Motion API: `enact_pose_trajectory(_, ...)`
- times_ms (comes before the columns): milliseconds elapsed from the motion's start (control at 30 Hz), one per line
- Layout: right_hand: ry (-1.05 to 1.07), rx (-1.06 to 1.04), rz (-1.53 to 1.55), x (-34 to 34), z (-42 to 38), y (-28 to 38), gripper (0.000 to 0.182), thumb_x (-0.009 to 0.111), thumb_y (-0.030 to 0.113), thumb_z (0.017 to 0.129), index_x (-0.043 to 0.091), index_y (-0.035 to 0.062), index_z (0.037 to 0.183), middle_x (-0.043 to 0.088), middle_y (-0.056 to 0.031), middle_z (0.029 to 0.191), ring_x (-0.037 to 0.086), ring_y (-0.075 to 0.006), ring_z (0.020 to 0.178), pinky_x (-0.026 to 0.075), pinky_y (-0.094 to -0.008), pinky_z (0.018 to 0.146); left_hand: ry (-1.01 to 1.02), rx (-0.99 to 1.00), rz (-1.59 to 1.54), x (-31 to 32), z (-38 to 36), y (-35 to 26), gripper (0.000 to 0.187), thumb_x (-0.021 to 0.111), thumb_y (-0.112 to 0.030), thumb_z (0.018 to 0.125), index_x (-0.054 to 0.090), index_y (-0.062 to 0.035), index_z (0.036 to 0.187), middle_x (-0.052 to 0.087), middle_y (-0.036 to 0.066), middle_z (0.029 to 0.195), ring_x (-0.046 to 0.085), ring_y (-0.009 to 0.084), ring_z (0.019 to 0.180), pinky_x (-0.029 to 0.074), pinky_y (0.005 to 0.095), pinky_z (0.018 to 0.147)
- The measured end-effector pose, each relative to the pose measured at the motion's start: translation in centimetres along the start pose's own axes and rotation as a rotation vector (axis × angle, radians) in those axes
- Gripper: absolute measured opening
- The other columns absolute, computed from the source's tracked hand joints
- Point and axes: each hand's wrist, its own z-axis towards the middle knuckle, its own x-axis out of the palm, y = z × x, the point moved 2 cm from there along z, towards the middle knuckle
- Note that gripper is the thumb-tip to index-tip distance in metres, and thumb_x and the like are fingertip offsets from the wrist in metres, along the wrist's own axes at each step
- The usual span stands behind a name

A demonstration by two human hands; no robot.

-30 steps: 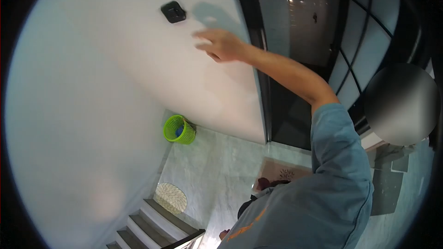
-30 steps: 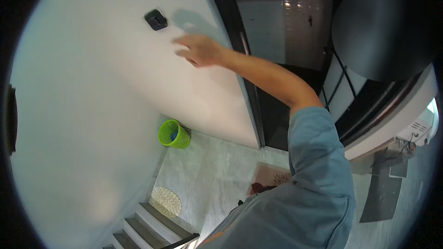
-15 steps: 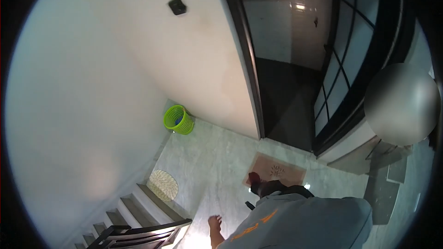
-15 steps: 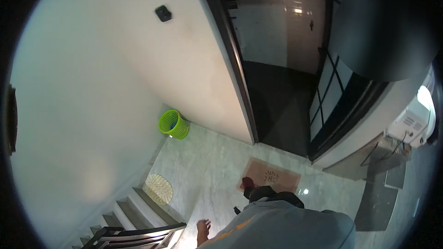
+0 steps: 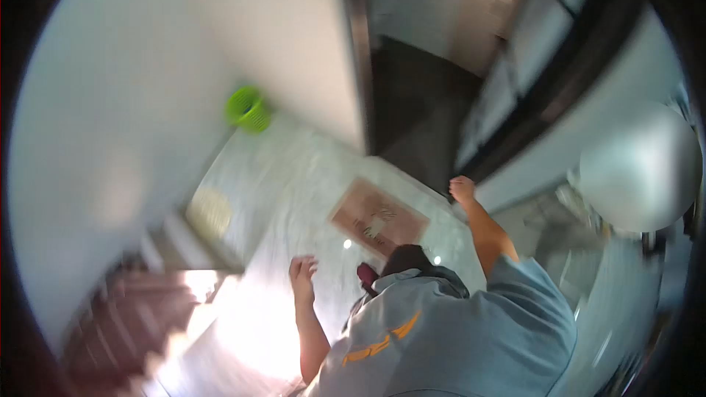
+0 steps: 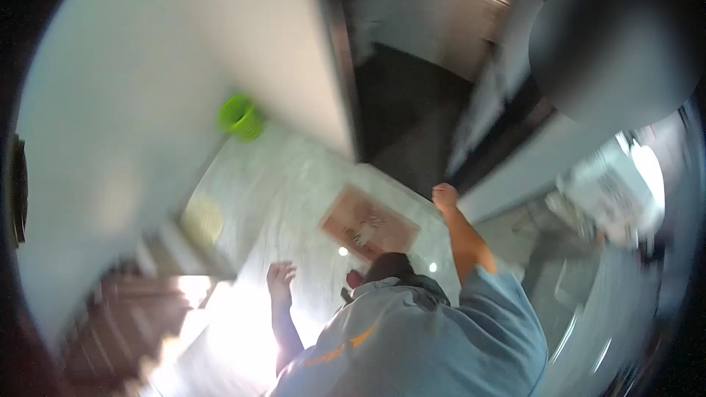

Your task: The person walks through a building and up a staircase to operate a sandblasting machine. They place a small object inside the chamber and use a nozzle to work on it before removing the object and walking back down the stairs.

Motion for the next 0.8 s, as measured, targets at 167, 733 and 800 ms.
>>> enact_pose_trajectory(167, 0.541, 0.096, -0.323, 5.3, -3.7, 8.6, 0.01, 0.062, 0.015, 0.094, 0.061, 0.0064, 0.09, 0.062, -0.0035, 0.075, 0.059, -0.0102, 0.062, 0.048, -0.0251, 0.052, -0.275, 0.015, -0.725, 1.3, -10.1, 1.9, 0.012, 0.062, -0.02, 0.096, 0.06, -0.0097, 0.101, 0.065, 0.005, 0.099, 0.062, 0.0164, 0.092, 0.048, 0.0312, 0.078)
enact_pose_trajectory(733, 0.354, 0.827, -0.505, -30.2, -21.7, -8.5, 0.012, 0.057, 0.012, 0.085, 0.062, 0.0058, 0.076, 0.06, -0.007, 0.066, 0.057, -0.0192, 0.057, 0.044, -0.0323, 0.049, 0.014, 0.337, -1.533, 15.3, -36.7, -2.6, 0.017, 0.057, -0.026, 0.1, 0.066, -0.0133, 0.093, 0.06, 0.002, 0.121, 0.051, 0.0197, 0.12, 0.041, 0.037, 0.098)
enact_pose_trajectory(800, 0.284, 0.722, -0.419, -30.7, -21.6, -6.8, 0.012, 0.057, 0.012, 0.085, 0.062, 0.0054, 0.076, 0.06, -0.0073, 0.068, 0.058, -0.0198, 0.058, 0.044, -0.0328, 0.05, 0.071, 0.34, -1.539, 16.0, -38.3, -2.7, 0.017, 0.057, -0.027, 0.1, 0.066, -0.0138, 0.093, 0.059, 0.002, 0.124, 0.049, 0.0197, 0.123, 0.041, 0.037, 0.099)
